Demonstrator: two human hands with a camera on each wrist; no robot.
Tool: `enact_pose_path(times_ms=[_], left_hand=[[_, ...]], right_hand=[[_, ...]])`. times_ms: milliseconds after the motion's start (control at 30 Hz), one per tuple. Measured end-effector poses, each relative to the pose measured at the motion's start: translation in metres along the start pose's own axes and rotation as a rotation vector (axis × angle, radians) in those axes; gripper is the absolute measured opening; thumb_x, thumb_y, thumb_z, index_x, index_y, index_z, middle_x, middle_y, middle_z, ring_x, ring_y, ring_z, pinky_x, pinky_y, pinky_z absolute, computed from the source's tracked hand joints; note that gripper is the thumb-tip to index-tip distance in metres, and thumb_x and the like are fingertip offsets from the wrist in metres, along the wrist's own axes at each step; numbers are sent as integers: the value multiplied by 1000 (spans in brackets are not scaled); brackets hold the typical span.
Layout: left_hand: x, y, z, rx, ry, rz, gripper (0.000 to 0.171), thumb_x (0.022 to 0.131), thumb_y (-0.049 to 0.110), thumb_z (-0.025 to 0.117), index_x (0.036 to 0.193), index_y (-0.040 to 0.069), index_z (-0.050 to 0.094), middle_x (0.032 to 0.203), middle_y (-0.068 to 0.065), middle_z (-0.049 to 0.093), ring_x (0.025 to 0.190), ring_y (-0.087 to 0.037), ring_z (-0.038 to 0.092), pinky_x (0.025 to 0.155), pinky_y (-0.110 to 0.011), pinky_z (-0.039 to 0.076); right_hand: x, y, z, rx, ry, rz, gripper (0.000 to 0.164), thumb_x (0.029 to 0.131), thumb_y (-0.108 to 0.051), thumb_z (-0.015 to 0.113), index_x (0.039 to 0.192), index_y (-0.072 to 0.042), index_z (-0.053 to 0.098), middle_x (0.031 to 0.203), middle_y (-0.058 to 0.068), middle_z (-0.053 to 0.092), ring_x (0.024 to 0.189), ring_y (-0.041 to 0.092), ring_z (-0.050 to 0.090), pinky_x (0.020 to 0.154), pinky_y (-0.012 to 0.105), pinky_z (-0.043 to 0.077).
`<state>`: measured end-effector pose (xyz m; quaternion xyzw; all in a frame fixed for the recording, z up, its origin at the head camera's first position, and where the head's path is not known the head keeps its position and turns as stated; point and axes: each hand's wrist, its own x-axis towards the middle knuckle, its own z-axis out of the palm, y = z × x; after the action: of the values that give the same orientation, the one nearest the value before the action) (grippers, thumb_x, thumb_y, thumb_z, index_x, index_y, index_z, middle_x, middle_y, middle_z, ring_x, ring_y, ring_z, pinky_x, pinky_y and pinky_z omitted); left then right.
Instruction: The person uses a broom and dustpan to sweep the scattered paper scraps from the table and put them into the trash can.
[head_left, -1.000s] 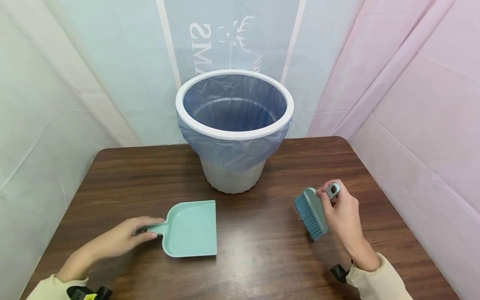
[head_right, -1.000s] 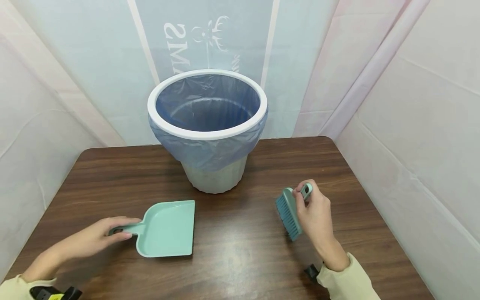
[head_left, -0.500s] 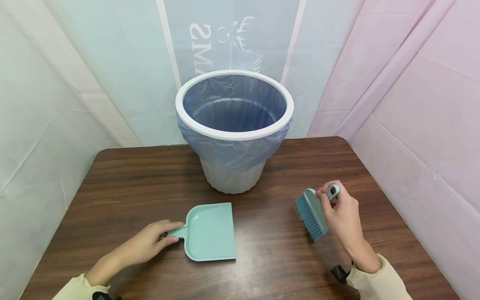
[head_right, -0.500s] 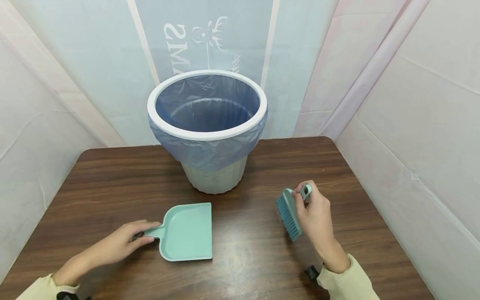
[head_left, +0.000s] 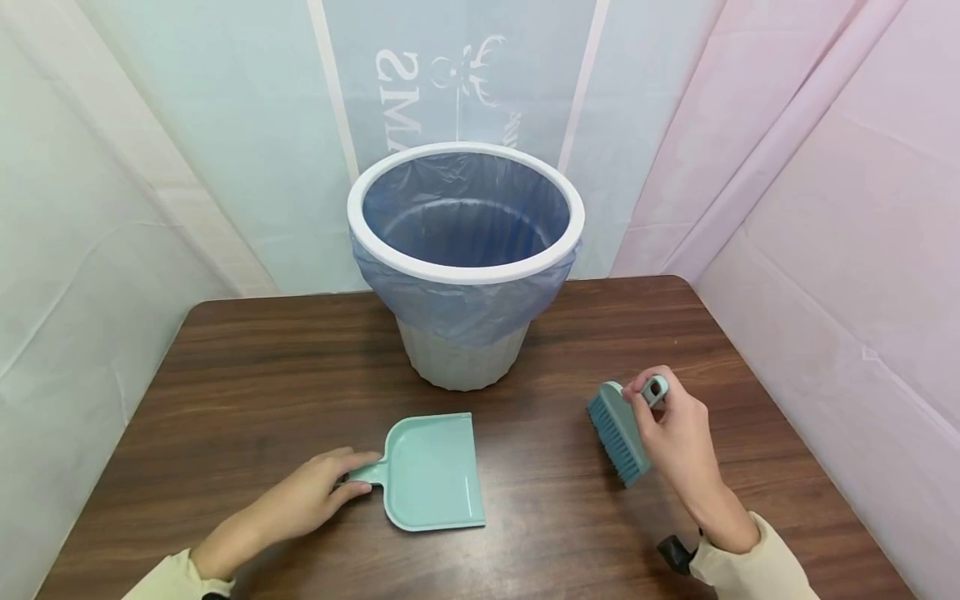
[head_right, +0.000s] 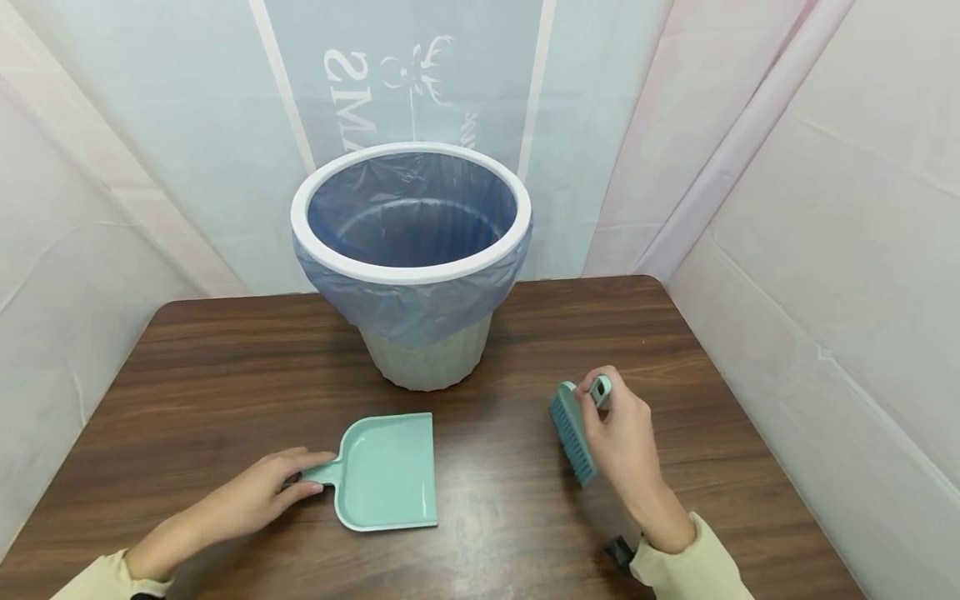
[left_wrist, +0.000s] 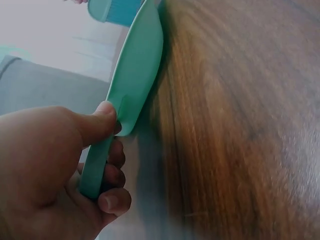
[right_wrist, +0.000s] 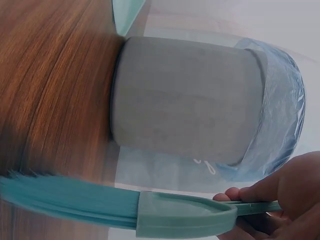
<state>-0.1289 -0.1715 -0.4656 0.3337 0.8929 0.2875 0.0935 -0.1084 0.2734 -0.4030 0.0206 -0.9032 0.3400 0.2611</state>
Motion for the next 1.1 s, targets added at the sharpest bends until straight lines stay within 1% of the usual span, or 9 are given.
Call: enact_pose_path(times_ms=[367, 433, 500, 600, 633, 733, 867, 1000, 1100], left_hand=[[11, 14, 7, 56, 3, -17, 38, 91, 24, 62, 125, 8, 59, 92, 11, 57, 81, -3, 50, 72, -28, 49], [14, 16, 10, 73, 9, -20, 38, 92, 25, 61, 125, 8, 59, 97, 7, 60, 87, -7, 54, 77, -32, 50], [18, 18, 12, 79, 14, -25, 39, 91, 26, 61, 126, 9, 59, 103, 3, 62, 94, -12, 58, 82, -35, 50], [24, 21, 14, 79, 10, -25, 39, 92, 26, 61, 126, 9, 59, 112, -3, 62, 104, -18, 58, 87, -40, 49], [26, 23, 14, 77, 7, -24, 39, 92, 26, 61, 126, 9, 59, 113, -4, 63, 105, -20, 58, 87, -41, 49], [30, 27, 16, 80, -4, -29, 38, 92, 26, 60, 127, 9, 58, 111, -4, 63, 104, -20, 59, 87, -41, 49], [33, 32, 19, 84, 4, -34, 38, 92, 25, 61, 126, 8, 59, 108, -4, 63, 102, -20, 59, 87, -42, 49], [34, 33, 21, 90, 3, -37, 38, 91, 25, 62, 126, 9, 59, 106, -2, 63, 100, -17, 59, 85, -40, 50], [34, 33, 23, 92, -3, -33, 38, 91, 25, 62, 126, 10, 59, 103, 1, 62, 96, -14, 59, 83, -38, 51]], right_hand=[[-4, -13, 7, 38, -42, -194, 25, 79, 14, 65, 89, -8, 56, 85, -1, 66, 79, 8, 64, 61, 8, 48], [-5, -19, 9, 52, -64, -257, 26, 78, 13, 66, 89, -9, 57, 87, -1, 65, 81, 11, 64, 65, 9, 49], [-6, -25, 12, 77, -83, -352, 23, 80, 11, 66, 90, -9, 58, 89, -2, 64, 82, 13, 63, 69, 11, 50], [-9, -35, 19, 127, -113, -529, 5, 89, -2, 60, 91, -7, 59, 91, -2, 63, 82, 12, 62, 74, 16, 49], [-10, -38, 22, 145, -125, -588, 3, 92, -7, 57, 91, -7, 60, 91, -2, 63, 82, 11, 61, 76, 17, 49], [-14, -50, 33, 193, -171, -764, 18, 98, -14, 48, 90, -5, 61, 91, -1, 63, 83, 12, 61, 78, 19, 51], [-24, -63, 48, 198, -253, -961, 19, 99, -9, 42, 90, -6, 59, 92, 0, 61, 85, 12, 61, 74, 20, 53], [-36, -71, 63, 106, -310, -1084, 25, 97, -1, 36, 93, -10, 59, 94, -2, 59, 87, 11, 59, 72, 16, 51], [-44, -73, 74, 27, -323, -1132, 29, 97, 1, 33, 96, -11, 60, 94, -3, 58, 88, 10, 57, 72, 17, 50]])
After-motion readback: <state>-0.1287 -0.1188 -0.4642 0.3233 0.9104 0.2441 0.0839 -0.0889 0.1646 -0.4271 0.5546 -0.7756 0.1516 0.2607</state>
